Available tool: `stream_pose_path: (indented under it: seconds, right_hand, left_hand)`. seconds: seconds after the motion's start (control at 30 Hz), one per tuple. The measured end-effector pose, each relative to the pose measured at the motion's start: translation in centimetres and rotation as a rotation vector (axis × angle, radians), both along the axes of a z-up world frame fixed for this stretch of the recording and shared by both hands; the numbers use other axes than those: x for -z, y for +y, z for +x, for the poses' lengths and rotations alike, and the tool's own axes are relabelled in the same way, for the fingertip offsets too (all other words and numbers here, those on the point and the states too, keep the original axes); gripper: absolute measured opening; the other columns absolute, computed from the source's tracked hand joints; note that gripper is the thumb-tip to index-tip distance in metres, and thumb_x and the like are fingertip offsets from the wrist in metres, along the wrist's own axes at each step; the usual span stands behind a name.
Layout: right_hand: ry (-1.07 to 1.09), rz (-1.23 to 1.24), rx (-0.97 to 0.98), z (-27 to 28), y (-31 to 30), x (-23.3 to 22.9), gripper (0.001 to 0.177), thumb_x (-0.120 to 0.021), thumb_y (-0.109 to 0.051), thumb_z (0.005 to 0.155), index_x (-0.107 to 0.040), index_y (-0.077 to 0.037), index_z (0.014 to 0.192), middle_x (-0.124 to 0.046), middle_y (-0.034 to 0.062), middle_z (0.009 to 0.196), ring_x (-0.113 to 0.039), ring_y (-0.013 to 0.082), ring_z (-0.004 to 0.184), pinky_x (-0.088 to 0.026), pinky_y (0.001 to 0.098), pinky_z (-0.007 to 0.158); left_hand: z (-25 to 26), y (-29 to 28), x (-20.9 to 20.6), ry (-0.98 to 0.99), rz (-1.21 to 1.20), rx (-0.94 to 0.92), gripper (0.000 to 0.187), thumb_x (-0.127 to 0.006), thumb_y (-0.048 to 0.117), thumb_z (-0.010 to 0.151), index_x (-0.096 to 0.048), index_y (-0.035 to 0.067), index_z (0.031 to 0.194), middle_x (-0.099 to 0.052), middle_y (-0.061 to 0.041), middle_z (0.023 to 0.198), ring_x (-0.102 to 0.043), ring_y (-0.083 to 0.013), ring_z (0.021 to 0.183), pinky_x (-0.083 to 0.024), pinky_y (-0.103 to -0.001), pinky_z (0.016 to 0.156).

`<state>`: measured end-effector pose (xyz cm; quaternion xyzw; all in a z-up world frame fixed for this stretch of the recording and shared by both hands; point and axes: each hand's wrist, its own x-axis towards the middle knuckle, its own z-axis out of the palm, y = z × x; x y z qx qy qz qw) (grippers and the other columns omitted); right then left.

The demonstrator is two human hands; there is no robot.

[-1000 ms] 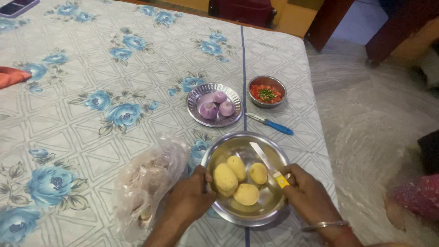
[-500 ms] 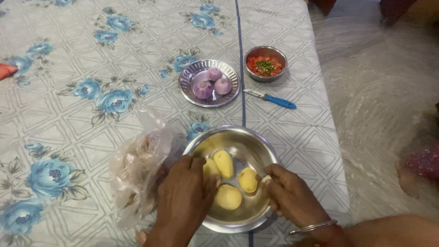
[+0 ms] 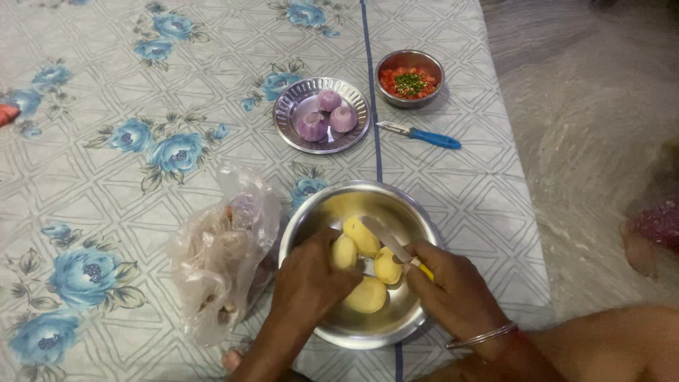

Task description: The person peels potatoes using a peeler and places them into a metal bowl. They then use a knife to cut the peeled potatoes into smaller pieces.

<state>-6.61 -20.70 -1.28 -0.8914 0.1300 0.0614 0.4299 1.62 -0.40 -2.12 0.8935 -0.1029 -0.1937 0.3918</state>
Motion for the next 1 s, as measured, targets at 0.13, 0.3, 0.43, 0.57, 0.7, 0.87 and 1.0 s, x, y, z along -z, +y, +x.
stream_pose_path:
  seconds: [0.13, 0.3, 0.43, 0.57, 0.7, 0.87, 1.0]
  right_hand:
    - [0.027, 0.208, 0.038, -0.1, -0.6, -0.6, 0.029, -0.062, -0.022, 0.088, -0.072, -0.006, 0.111, -0.070, 0.0151, 0.072, -0.067, 0.0245, 0.064, -0.053, 0.0390, 0.059]
    - [-0.114, 0.050, -0.069, -0.2, 1.6, -3.0, 0.072, -0.086, -0.039, 0.065, -0.059, -0.007, 0.124, -0.078, 0.0120, 0.088, -0.080, 0.0238, 0.072, -0.061, 0.0362, 0.063]
    - [-0.117, -0.127, -0.133, 0.2, 2.3, -4.3, 0.085, -0.093, -0.048, 0.054, -0.062, -0.010, 0.123, -0.078, 0.0133, 0.087, -0.079, 0.0309, 0.079, -0.062, 0.0398, 0.067]
    - [-0.187, -0.172, -0.168, 0.0, 2.1, -4.4, 0.091, -0.096, -0.051, 0.050, -0.061, -0.008, 0.122, -0.077, 0.0140, 0.088, -0.077, 0.0349, 0.080, -0.061, 0.0426, 0.066]
    - [-0.194, -0.196, -0.133, 0.3, 2.4, -4.3, 0.099, -0.097, -0.050, 0.045, -0.059, -0.008, 0.127, -0.076, 0.0161, 0.091, -0.076, 0.0366, 0.079, -0.061, 0.0435, 0.065]
    - [-0.196, -0.183, -0.095, 0.3, 2.7, -4.6, 0.098, -0.098, -0.049, 0.045, -0.060, -0.009, 0.126, -0.077, 0.0153, 0.089, -0.077, 0.0353, 0.080, -0.061, 0.0433, 0.066]
    - [-0.208, -0.182, -0.112, 0.2, 2.8, -4.6, 0.098, -0.099, -0.048, 0.045, -0.060, -0.011, 0.127, -0.077, 0.0157, 0.092, -0.076, 0.0378, 0.082, -0.060, 0.0446, 0.066]
  left_hand:
    - [0.3, 1.8, -0.1, 0.560, -0.921, -0.218, 0.060, -0.062, 0.016, 0.075, -0.061, -0.001, 0.132, -0.075, -0.016, 0.111, -0.074, -0.0260, 0.095, -0.061, -0.039, 0.082]
    - [-1.0, 1.5, -1.1, 0.779, -1.238, -0.195, 0.050, -0.066, 0.014, 0.081, -0.059, 0.000, 0.129, -0.074, -0.016, 0.110, -0.074, -0.0256, 0.098, -0.061, -0.036, 0.085]
    - [-1.4, 0.3, -0.6, 0.652, -1.078, -0.087, 0.047, -0.075, 0.008, 0.080, -0.063, 0.000, 0.125, -0.075, -0.012, 0.107, -0.074, -0.0191, 0.098, -0.061, -0.032, 0.088]
    - [-1.7, -0.3, -0.1, 0.600, -1.032, -0.004, 0.048, -0.079, 0.007, 0.077, -0.067, 0.002, 0.123, -0.077, -0.008, 0.101, -0.073, -0.0150, 0.091, -0.061, -0.030, 0.081]
    - [-1.8, -0.2, 0.4, 0.595, -1.016, 0.040, 0.047, -0.080, 0.007, 0.080, -0.066, 0.001, 0.124, -0.076, -0.008, 0.101, -0.071, -0.0146, 0.089, -0.059, -0.028, 0.078]
    - [-1.6, -0.1, 0.1, 0.591, -1.019, 0.044, 0.049, -0.079, 0.008, 0.080, -0.065, 0.002, 0.127, -0.074, -0.005, 0.103, -0.071, -0.0126, 0.094, -0.059, -0.027, 0.081]
    - [-1.8, -0.3, -0.2, 0.567, -1.021, 0.043, 0.052, -0.078, 0.009, 0.080, -0.065, 0.004, 0.130, -0.075, -0.006, 0.103, -0.070, -0.0125, 0.094, -0.059, -0.027, 0.082]
